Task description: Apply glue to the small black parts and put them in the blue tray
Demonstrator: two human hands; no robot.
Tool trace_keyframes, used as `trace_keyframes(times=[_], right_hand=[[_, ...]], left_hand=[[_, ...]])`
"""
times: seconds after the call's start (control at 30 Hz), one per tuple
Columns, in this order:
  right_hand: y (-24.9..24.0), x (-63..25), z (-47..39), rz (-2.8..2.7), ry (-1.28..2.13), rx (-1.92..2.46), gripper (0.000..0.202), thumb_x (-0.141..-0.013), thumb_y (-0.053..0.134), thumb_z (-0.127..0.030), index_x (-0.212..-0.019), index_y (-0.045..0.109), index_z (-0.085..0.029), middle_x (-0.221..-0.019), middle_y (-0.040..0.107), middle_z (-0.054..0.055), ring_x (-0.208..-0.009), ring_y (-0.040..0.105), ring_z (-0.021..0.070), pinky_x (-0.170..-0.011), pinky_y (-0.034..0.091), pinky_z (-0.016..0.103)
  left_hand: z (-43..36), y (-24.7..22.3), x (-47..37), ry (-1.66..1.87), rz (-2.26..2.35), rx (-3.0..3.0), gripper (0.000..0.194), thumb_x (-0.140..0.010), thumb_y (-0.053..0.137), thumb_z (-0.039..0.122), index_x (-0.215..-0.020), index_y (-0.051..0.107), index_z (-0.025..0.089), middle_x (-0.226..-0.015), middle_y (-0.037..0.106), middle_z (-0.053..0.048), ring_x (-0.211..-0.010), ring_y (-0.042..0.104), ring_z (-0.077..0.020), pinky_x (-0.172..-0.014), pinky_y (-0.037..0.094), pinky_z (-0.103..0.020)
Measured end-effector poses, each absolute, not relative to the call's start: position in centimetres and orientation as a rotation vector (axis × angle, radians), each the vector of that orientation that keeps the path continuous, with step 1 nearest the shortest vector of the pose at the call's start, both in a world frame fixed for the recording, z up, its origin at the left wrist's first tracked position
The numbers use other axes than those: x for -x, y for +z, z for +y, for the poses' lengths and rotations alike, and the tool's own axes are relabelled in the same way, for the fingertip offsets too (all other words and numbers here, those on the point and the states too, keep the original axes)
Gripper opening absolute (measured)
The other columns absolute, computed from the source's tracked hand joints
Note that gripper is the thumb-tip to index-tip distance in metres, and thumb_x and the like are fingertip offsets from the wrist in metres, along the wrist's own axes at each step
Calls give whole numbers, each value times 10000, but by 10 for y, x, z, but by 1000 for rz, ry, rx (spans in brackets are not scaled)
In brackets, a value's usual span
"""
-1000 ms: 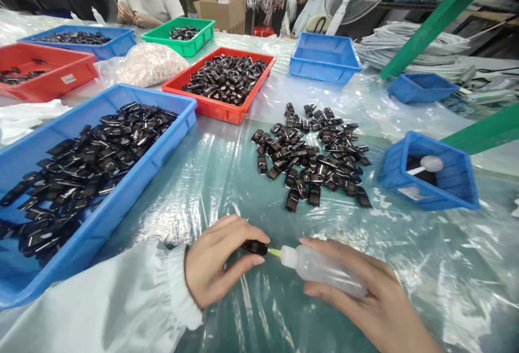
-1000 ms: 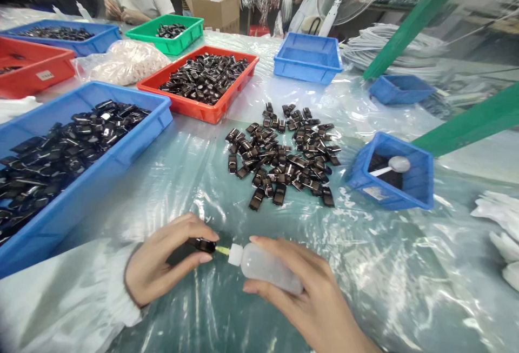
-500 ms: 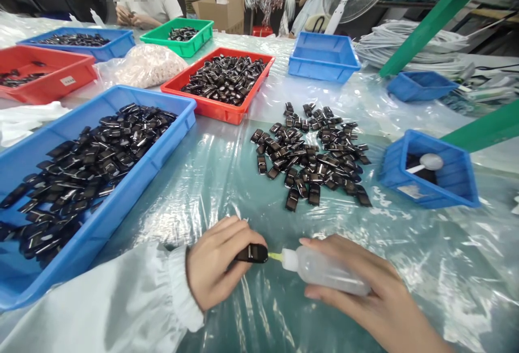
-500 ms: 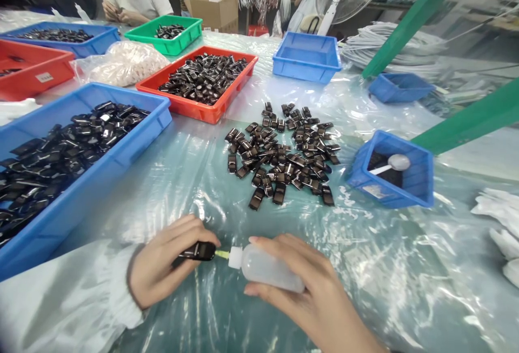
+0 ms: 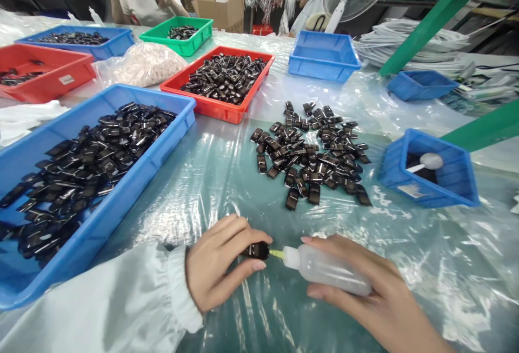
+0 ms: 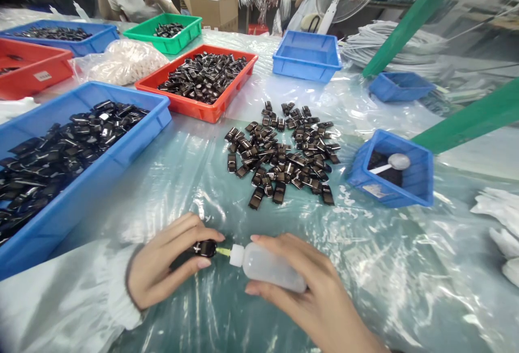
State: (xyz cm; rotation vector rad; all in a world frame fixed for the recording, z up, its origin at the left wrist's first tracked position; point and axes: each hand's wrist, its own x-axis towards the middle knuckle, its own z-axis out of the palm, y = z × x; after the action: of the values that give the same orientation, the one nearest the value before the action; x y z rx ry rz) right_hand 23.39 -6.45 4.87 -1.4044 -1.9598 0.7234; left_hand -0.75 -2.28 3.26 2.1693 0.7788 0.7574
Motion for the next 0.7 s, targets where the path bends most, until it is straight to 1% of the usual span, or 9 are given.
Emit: trace_keyframes(times=[0.17, 0.37, 0.47, 0.53, 0.7], right_hand=[[50, -234, -63, -1963, 736, 1342, 408, -723, 744, -285, -1104, 617, -357, -790, 680, -37, -608, 635, 144, -466, 486, 208], [50, -237, -62, -1986, 761, 1337, 401, -753, 714, -318, -1136, 603, -369, -826, 678, -12, -645, 640, 172, -453, 483, 238], [50, -239, -62, -2004, 796, 1325, 408, -761, 709, -309, -1146, 590, -373, -833, 670, -12, -654, 633, 166, -487, 499, 244], [52, -239, -60, -2014, 786, 1307, 394, -757, 714, -306, -1129, 602, -367, -828, 674, -12, -655, 635, 165, -508, 502, 251], [55, -238, -58, -1981, 766, 1309, 343, -722, 741, -317, -1055, 662, -339, -740, 659, -22, -588, 615, 152, -471, 479, 239]], left_hand=[[-23, 30, 8, 739, 779, -2195, 241, -962, 400, 272, -1143, 509, 155, -879, 523, -64, -773, 458, -201, -667, 381, -315], [-23, 29, 8, 725, 779, -2207, 253, -963, 400, 267, -1154, 511, 144, -885, 523, -66, -780, 460, -201, -672, 384, -323], [-24, 28, 8, 736, 764, -2217, 264, -968, 386, 270, -1157, 512, 137, -881, 520, -68, -781, 461, -203, -677, 389, -329], [-24, 28, 8, 737, 759, -2226, 273, -971, 374, 277, -1165, 507, 139, -878, 520, -69, -778, 461, -204, -677, 392, -332], [-25, 27, 8, 725, 766, -2235, 288, -972, 368, 301, -1172, 508, 147, -869, 518, -69, -770, 464, -204, -673, 402, -330]])
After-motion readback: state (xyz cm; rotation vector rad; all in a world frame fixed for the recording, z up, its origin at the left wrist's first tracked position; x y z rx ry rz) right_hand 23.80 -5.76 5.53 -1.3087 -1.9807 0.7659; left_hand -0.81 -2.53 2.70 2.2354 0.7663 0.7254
